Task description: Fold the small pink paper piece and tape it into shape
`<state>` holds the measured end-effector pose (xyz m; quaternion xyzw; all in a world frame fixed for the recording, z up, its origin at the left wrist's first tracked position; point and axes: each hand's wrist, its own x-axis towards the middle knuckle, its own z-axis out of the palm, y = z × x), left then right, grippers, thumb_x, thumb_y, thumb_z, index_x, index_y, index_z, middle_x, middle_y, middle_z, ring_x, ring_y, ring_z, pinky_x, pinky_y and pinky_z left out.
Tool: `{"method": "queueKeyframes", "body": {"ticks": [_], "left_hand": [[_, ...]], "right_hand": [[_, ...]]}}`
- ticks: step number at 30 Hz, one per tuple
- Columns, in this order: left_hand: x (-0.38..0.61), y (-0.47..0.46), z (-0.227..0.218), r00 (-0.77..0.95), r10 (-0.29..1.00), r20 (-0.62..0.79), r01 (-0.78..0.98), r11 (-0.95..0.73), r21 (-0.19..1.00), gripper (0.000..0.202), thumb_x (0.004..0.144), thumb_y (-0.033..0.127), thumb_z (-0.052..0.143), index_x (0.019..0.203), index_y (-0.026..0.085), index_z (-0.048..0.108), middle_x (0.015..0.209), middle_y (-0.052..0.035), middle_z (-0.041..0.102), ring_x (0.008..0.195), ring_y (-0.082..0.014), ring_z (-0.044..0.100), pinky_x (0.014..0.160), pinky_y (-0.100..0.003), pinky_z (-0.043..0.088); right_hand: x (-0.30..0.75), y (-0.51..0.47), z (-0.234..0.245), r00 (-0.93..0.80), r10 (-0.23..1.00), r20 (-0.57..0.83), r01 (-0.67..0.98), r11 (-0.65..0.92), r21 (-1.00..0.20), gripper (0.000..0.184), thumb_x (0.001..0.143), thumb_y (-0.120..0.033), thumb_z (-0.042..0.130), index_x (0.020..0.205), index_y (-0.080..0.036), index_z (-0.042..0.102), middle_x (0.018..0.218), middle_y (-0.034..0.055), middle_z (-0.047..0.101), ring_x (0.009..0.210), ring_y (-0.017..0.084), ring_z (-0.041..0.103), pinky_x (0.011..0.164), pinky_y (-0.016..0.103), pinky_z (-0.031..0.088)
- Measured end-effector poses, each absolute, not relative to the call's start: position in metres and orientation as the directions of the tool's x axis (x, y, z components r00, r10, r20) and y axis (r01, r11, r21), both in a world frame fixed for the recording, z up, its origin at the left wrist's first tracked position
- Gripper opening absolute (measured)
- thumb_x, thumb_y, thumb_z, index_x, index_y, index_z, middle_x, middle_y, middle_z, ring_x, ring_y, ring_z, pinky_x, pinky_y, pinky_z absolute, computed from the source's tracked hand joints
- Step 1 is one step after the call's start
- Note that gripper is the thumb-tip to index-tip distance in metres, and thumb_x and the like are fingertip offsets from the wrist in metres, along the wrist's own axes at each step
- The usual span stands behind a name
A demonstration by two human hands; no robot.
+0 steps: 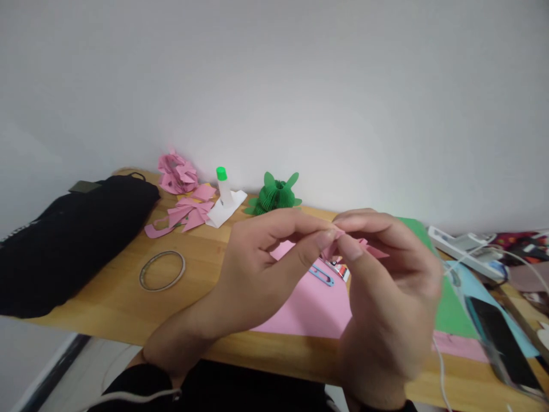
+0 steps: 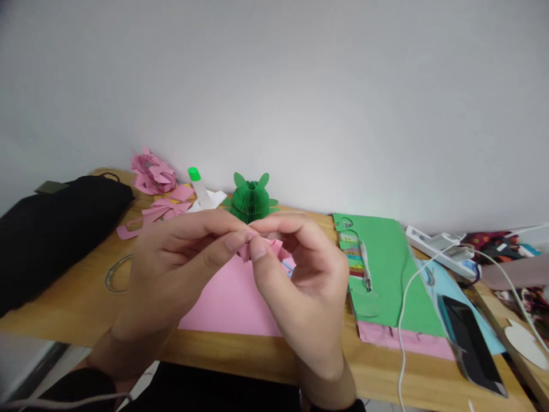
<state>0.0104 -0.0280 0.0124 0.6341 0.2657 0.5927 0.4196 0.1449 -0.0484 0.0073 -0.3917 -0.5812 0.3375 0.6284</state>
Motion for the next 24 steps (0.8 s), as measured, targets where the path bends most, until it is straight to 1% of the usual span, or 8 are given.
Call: {"method": "queueKeyframes", "body": {"ticks": [5,11,16,19,24], "left_hand": [[0.0116,-0.0270,0.0122,0.163,0.826,0.539,-0.189,-0.510,0.839,0.016,0.088,0.011,0.062,0.082,0.018,0.075,0.074,-0.0002,0.074,0.069,-0.0102,0.069,0.065,-0.018,0.058],[0.0112,-0.0273,0.0129,0.150,0.830,0.537,-0.146,-0.518,0.843,0.018,0.087,0.012,0.064,0.074,0.021,0.071,0.069,0.0010,0.072,0.066,-0.0133,0.068,0.061,-0.024,0.058],[0.0115,-0.0261,0.0114,0.140,0.826,0.545,-0.149,-0.527,0.837,0.017,0.087,0.011,0.064,0.073,0.019,0.070,0.069,0.0020,0.071,0.066,-0.0097,0.066,0.063,-0.019,0.057],[0.0121,-0.0258,0.0096,0.139,0.841,0.523,-0.160,-0.502,0.850,0.015,0.087,0.013,0.064,0.074,0.018,0.071,0.070,0.0022,0.071,0.067,-0.0086,0.066,0.064,-0.017,0.057],[0.0124,-0.0262,0.0087,0.126,0.888,0.442,-0.200,-0.413,0.888,0.018,0.085,0.010,0.063,0.077,0.021,0.075,0.073,0.0035,0.075,0.069,-0.0087,0.069,0.065,-0.017,0.058]], "right_hand": [[0.1472,-0.0501,0.0076,0.082,0.872,0.483,0.046,0.481,-0.875,0.018,0.083,-0.016,0.070,0.095,-0.029,0.071,0.089,-0.0060,0.067,0.081,0.009,0.062,0.071,0.021,0.052],[0.1466,-0.0487,0.0082,0.055,0.873,0.485,-0.066,0.488,-0.870,0.017,0.089,-0.013,0.061,0.095,-0.025,0.071,0.084,-0.0033,0.066,0.075,0.008,0.060,0.066,0.022,0.051],[0.1458,-0.0479,0.0084,0.083,0.872,0.482,0.028,0.482,-0.876,0.016,0.088,-0.013,0.063,0.092,-0.026,0.071,0.084,-0.0034,0.066,0.072,0.009,0.060,0.064,0.024,0.049],[0.1446,-0.0484,0.0083,0.101,0.858,0.504,0.086,0.497,-0.864,0.015,0.088,-0.014,0.063,0.091,-0.026,0.070,0.082,-0.0040,0.065,0.071,0.009,0.059,0.063,0.023,0.050],[0.1441,-0.0482,0.0067,0.098,0.844,0.527,0.180,0.506,-0.844,0.019,0.086,-0.014,0.066,0.098,-0.028,0.069,0.092,-0.0032,0.066,0.082,0.011,0.062,0.070,0.025,0.052]]}}
